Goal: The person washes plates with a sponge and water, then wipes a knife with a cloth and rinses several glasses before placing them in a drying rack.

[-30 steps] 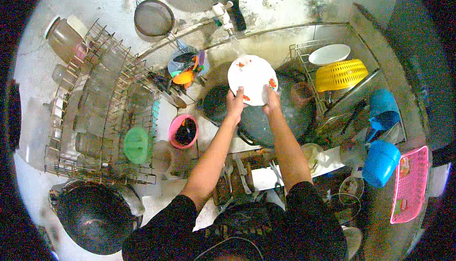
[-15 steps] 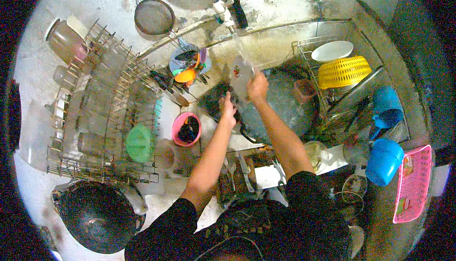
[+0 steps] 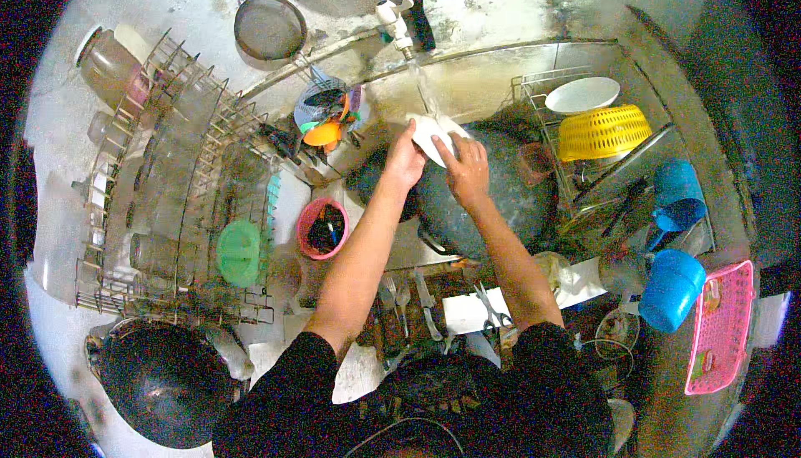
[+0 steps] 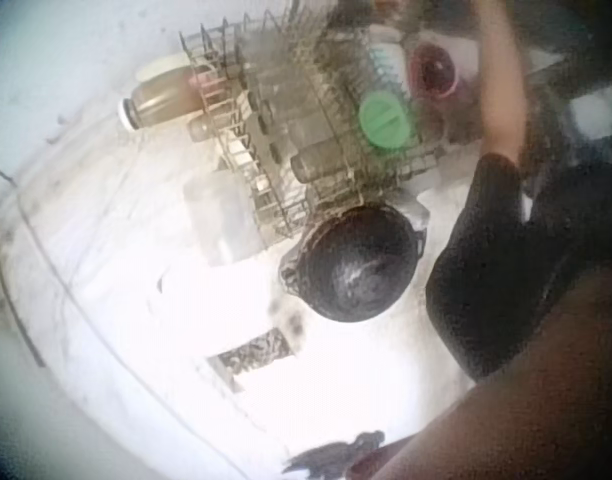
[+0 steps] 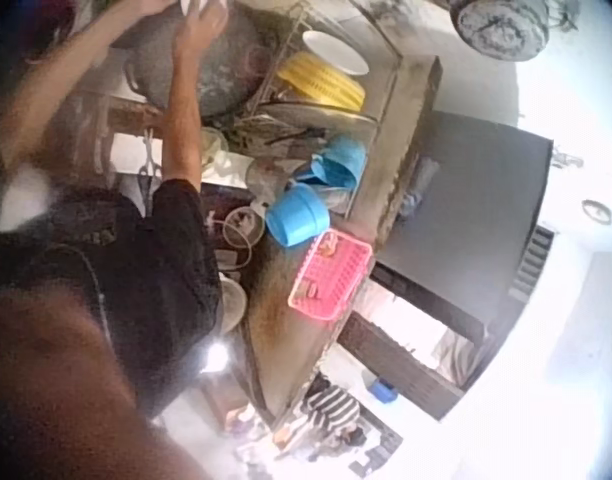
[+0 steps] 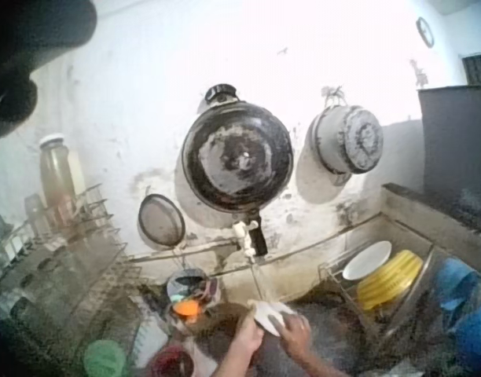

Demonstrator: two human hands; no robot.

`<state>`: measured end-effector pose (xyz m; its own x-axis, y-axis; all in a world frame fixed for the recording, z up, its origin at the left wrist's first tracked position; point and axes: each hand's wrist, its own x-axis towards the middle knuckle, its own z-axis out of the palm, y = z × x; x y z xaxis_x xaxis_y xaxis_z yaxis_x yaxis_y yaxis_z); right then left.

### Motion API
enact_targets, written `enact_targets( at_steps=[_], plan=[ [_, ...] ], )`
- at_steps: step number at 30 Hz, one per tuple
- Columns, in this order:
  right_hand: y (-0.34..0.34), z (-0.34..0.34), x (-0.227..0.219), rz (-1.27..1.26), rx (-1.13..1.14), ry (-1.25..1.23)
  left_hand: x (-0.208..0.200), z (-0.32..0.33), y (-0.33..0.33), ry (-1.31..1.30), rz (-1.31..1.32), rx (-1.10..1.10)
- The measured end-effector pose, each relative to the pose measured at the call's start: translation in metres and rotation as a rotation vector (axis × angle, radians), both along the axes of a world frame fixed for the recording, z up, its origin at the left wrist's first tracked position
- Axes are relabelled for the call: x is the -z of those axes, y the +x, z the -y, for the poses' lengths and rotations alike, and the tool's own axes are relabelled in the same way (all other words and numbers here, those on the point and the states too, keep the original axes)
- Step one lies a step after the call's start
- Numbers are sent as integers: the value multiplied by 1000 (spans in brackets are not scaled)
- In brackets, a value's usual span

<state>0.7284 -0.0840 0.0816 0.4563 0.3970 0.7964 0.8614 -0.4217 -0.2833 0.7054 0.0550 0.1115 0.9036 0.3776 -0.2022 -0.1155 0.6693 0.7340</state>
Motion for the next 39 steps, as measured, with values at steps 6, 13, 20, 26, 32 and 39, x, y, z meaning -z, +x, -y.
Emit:
enact_targets(
  at_steps=[6,13,20,26,32,39],
  plan=[
    [-5,18,-16,-266,221,-53,1,20,-2,16,136,-86],
    [3,10,29,-570,37,304,-23,24,-4,267,-14,72],
    [22,-27,95,-1293,129,702,-107,30,21,1173,89,-423],
    [7,-8,40,-1534,-192,930,-184,12,65,1718,458,-687],
    [76,16,42,-826,339,654,-204,-5,67,1935,274,-368],
    [182,37,-19,-946,476,1011,-209,-35,51,1788,210,-338]
  ],
)
